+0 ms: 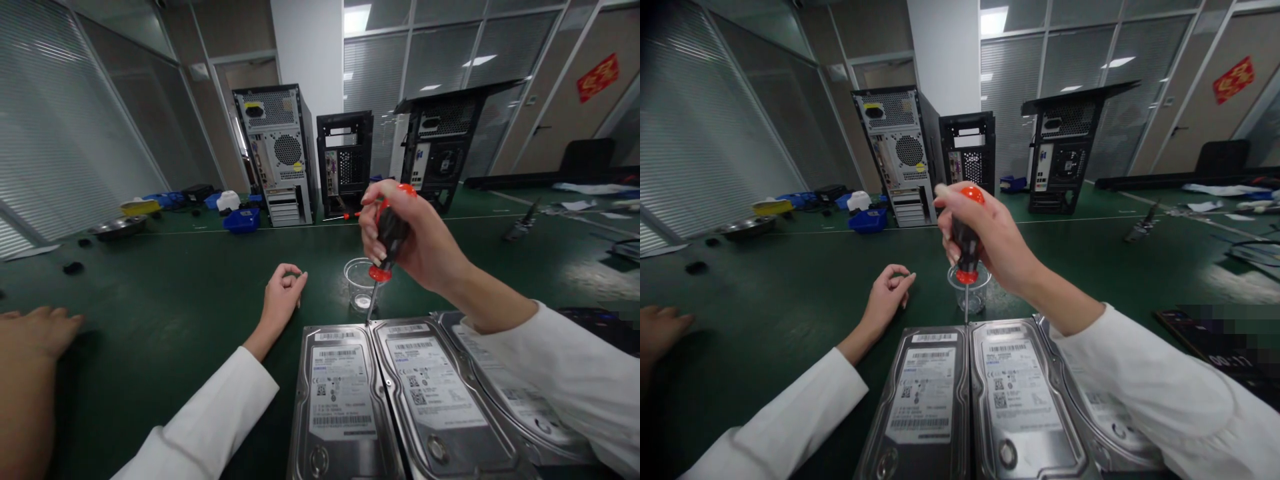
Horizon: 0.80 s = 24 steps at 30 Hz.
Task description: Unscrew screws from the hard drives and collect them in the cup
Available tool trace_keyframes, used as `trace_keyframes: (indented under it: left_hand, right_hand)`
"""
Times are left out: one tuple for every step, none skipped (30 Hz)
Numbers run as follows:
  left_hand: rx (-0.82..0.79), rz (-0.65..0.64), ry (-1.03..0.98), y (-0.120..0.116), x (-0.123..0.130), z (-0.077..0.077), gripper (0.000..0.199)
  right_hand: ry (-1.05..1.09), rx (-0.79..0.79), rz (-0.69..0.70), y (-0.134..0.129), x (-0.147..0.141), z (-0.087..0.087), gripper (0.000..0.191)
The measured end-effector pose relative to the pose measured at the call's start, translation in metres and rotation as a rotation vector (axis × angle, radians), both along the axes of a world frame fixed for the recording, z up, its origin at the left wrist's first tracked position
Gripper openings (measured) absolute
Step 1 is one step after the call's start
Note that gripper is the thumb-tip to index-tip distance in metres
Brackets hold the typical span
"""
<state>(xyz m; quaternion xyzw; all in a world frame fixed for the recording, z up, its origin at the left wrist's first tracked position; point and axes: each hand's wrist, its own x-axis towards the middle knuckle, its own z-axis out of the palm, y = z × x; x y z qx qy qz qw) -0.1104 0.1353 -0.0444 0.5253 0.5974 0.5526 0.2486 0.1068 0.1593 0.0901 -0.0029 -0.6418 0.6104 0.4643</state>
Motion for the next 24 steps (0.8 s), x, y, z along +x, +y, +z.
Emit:
trace_keyframes:
  left_hand:
    - [-0.002, 0.007, -0.002, -0.0006, 0.0005, 0.0006, 0.031]
    - [0.000, 0.013, 0.002, -0.0012, 0.0007, 0.0010, 0.032]
    - [0.003, 0.018, 0.007, -0.0019, 0.0009, 0.0013, 0.033]
    - [0.006, 0.023, 0.013, -0.0027, 0.0009, 0.0014, 0.034]
    - [0.007, 0.025, 0.017, -0.0035, 0.0008, 0.0013, 0.034]
    - [0.005, 0.027, 0.018, -0.0043, 0.0007, 0.0012, 0.035]
    - [0.002, 0.029, 0.017, -0.0049, 0.0006, 0.0011, 0.035]
    - [-0.002, 0.030, 0.019, -0.0055, 0.0006, 0.0010, 0.035]
    - [-0.004, 0.034, 0.024, -0.0058, 0.0007, 0.0010, 0.036]
    - [-0.005, 0.039, 0.032, -0.0060, 0.0010, 0.0012, 0.036]
    - [-0.006, 0.044, 0.039, -0.0060, 0.0013, 0.0014, 0.036]
    - [-0.006, 0.049, 0.047, -0.0060, 0.0017, 0.0017, 0.036]
    - [-0.007, 0.052, 0.051, -0.0061, 0.0021, 0.0021, 0.036]
    - [-0.010, 0.053, 0.053, -0.0062, 0.0025, 0.0025, 0.037]
    - [-0.012, 0.055, 0.053, -0.0065, 0.0028, 0.0028, 0.037]
    - [-0.017, 0.057, 0.050, -0.0069, 0.0029, 0.0030, 0.037]
    - [-0.023, 0.060, 0.047, -0.0073, 0.0028, 0.0030, 0.038]
    - [-0.030, 0.064, 0.044, -0.0077, 0.0026, 0.0029, 0.038]
    - [-0.035, 0.068, 0.040, -0.0081, 0.0024, 0.0026, 0.038]
    - [-0.037, 0.071, 0.038, -0.0083, 0.0021, 0.0022, 0.038]
    - [-0.036, 0.073, 0.036, -0.0084, 0.0018, 0.0018, 0.038]
    - [-0.033, 0.075, 0.033, -0.0084, 0.0016, 0.0014, 0.037]
    - [-0.026, 0.081, 0.029, -0.0084, 0.0016, 0.0011, 0.035]
    - [-0.018, 0.088, 0.024, -0.0083, 0.0016, 0.0009, 0.033]
  right_hand:
    - [-0.001, -0.017, 0.021, -0.0006, 0.0005, 0.0005, 0.026]
    - [-0.008, -0.029, 0.042, -0.0010, 0.0009, 0.0007, 0.030]
    - [-0.017, -0.031, 0.053, -0.0010, 0.0011, 0.0006, 0.031]
    - [-0.027, -0.025, 0.053, -0.0007, 0.0012, 0.0002, 0.029]
    - [-0.032, -0.016, 0.045, -0.0001, 0.0010, -0.0003, 0.026]
    - [-0.035, -0.010, 0.033, 0.0004, 0.0006, -0.0009, 0.023]
    - [-0.033, -0.003, 0.022, 0.0008, -0.0001, -0.0014, 0.020]
    - [-0.025, 0.004, 0.007, 0.0009, -0.0008, -0.0019, 0.019]
    - [-0.015, 0.012, -0.010, 0.0006, -0.0016, -0.0021, 0.018]
    - [-0.006, 0.022, -0.025, -0.0001, -0.0024, -0.0021, 0.021]
    - [-0.001, 0.034, -0.035, -0.0011, -0.0030, -0.0020, 0.024]
    - [0.007, 0.044, -0.044, -0.0023, -0.0034, -0.0017, 0.026]
    - [0.016, 0.053, -0.044, -0.0035, -0.0036, -0.0013, 0.026]
    - [0.022, 0.056, -0.034, -0.0046, -0.0035, -0.0010, 0.024]
    - [0.025, 0.054, -0.013, -0.0055, -0.0031, -0.0008, 0.021]
    - [0.024, 0.051, 0.012, -0.0060, -0.0026, -0.0007, 0.019]
    - [0.017, 0.046, 0.037, -0.0062, -0.0019, -0.0009, 0.020]
    - [-0.001, 0.037, 0.053, -0.0060, -0.0013, -0.0014, 0.021]
    - [-0.024, 0.029, 0.058, -0.0055, -0.0008, -0.0020, 0.022]
    - [-0.042, 0.025, 0.050, -0.0047, -0.0006, -0.0027, 0.022]
    - [-0.050, 0.024, 0.034, -0.0040, -0.0006, -0.0033, 0.022]
    - [-0.051, 0.022, 0.011, -0.0033, -0.0008, -0.0038, 0.022]
    - [-0.043, 0.022, -0.012, -0.0028, -0.0011, -0.0041, 0.021]
    - [-0.032, 0.022, -0.033, -0.0026, -0.0015, -0.0042, 0.021]
